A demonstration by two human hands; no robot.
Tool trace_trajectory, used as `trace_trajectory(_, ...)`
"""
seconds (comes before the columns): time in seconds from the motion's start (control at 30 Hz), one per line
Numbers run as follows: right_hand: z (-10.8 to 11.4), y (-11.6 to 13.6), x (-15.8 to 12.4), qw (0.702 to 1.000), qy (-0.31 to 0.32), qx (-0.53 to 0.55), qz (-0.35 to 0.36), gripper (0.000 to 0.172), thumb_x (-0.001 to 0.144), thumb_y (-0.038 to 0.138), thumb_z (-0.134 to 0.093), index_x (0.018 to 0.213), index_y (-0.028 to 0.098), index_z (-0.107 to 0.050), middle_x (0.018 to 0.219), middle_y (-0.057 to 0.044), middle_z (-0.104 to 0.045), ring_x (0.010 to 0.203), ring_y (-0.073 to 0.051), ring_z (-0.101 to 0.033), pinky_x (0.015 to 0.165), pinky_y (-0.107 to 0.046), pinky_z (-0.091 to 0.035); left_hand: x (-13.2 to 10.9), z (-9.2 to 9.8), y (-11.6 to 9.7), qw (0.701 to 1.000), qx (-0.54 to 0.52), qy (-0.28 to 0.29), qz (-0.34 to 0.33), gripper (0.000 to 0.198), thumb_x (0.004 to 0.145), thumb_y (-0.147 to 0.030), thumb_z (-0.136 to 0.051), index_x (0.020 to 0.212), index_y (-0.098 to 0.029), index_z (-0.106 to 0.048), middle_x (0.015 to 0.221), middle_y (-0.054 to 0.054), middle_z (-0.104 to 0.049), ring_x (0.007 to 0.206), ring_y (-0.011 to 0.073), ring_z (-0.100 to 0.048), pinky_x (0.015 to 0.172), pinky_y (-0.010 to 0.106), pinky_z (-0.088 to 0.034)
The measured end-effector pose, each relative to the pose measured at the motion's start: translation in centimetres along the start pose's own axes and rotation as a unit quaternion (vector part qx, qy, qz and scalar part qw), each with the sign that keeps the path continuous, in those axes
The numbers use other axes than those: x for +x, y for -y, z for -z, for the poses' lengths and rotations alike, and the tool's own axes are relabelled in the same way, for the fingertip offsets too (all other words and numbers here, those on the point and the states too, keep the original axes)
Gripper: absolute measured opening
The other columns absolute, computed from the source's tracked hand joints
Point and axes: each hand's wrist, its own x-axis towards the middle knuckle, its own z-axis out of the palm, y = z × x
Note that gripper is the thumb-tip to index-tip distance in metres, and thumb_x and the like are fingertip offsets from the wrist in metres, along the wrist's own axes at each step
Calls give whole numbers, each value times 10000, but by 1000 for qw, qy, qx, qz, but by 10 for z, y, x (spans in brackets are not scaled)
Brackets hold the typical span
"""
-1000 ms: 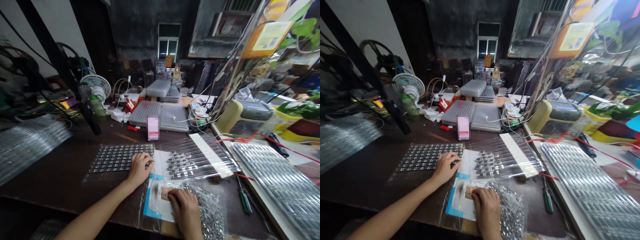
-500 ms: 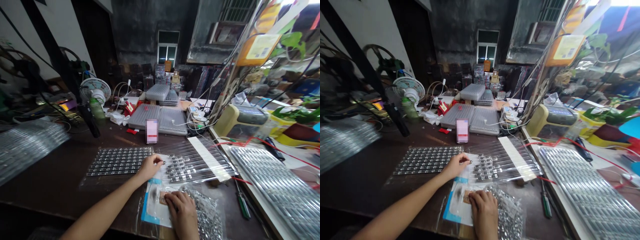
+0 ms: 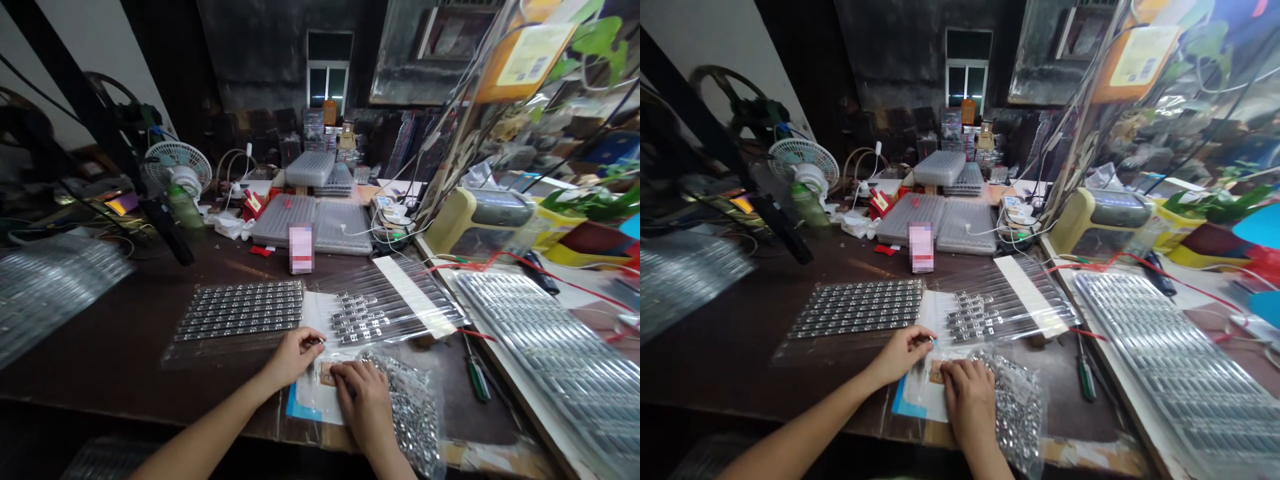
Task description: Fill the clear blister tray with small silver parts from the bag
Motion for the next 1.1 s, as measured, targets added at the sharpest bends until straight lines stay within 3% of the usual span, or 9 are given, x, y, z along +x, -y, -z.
trace_trajectory(0.27,4,1,2,999,-1,-53,-2,206,863,237,-539,1006,318,-663,895,-9,-648,811,-168,-544,718,-309,-353,-6,-9,0,995,66,-4,-68,169,786,-202,-578,903,-183,-699,880,55,-665,764,163,-616,634,233,-481)
trace_trajectory(0.4,19,-26,-8,987,15,-149,66,395,859,147,-475,1218,288,-562,1108,-19,-644,968,-182,-542,806,-314,-371,-9,-9,4,991,100,-8,-84,154,791,-197,-585,887,-191,-706,838,44,-665,738,160,-603,649,243,-468)
trace_trajectory(0.47,27,-41,-17,974,5,-202,99,471,836,69,-404,1226,287,-551,1184,-5,-621,1025,-188,-529,828,-329,-364,-10,-9,6,991,106,-9,-83,153,786,-194,-590,883,-192,-709,830,43,-667,718,158,-597,640,244,-467)
trace_trajectory(0.57,34,-55,-30,964,-16,-236,123,482,829,39,-343,1184,270,-573,1147,-10,-636,998,-195,-538,808,-339,-365,-10,-11,7,991,103,-8,-81,170,785,-187,-583,887,-198,-718,838,44,-667,726,160,-600,639,243,-471)
trace_trajectory(0.77,28,-51,-29,983,-20,-175,49,195,908,231,-453,996,261,-625,921,-21,-660,824,-168,-567,732,-300,-392,-15,-14,0,993,94,-9,-74,151,789,-216,-612,883,-212,-730,833,50,-677,768,181,-617,667,261,-483)
trace_trajectory(0.97,26,-38,-14,991,-97,-96,5,150,888,269,-493,919,216,-629,865,-40,-629,796,-167,-558,748,-306,-431,-23,-20,-3,989,116,9,-87,142,802,-183,-624,880,-225,-734,849,43,-671,816,182,-626,763,277,-478)
trace_trajectory(1.1,28,-37,-15,994,-106,-34,-11,130,865,219,-492,901,215,-617,842,-36,-609,809,-163,-565,737,-292,-458,-24,-24,-2,984,143,24,-100,148,797,-168,-638,885,-234,-737,859,42,-665,835,184,-623,775,279,-472)
